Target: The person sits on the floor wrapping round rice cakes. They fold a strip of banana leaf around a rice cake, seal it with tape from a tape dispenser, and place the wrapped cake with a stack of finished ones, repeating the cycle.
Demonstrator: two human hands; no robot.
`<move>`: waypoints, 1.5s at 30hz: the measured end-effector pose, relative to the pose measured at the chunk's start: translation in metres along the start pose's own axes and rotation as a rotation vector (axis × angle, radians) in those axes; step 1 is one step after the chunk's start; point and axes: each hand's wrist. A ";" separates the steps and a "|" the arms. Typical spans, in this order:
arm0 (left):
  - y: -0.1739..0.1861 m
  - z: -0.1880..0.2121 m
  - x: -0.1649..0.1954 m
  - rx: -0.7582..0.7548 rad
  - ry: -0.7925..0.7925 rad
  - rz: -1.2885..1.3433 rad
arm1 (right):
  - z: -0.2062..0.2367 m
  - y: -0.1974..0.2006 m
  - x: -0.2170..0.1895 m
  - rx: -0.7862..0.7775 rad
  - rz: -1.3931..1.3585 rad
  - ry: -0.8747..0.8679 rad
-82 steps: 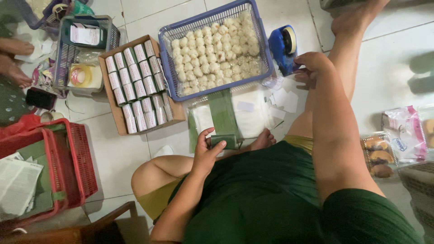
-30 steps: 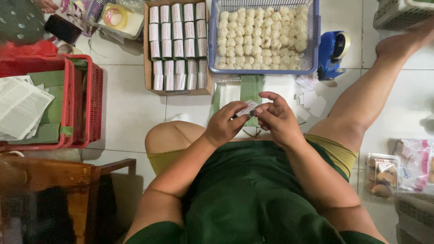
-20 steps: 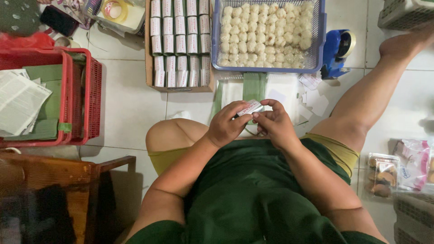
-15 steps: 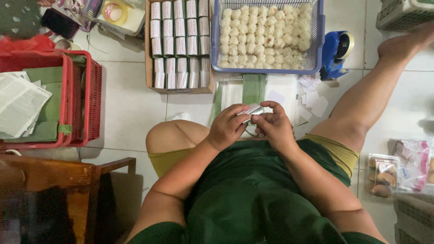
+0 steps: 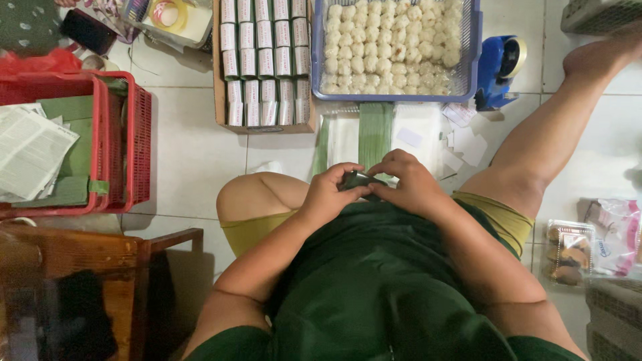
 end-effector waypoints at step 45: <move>-0.036 0.007 0.079 -0.003 -0.439 -0.929 | 0.050 0.018 0.022 0.275 -0.351 0.169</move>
Point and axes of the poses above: each hand's wrist, its own z-axis away from the middle knuckle, its own y-axis out of the back of the hand, x = y × z, and after that the axes turned 10 degrees about y, right-handed
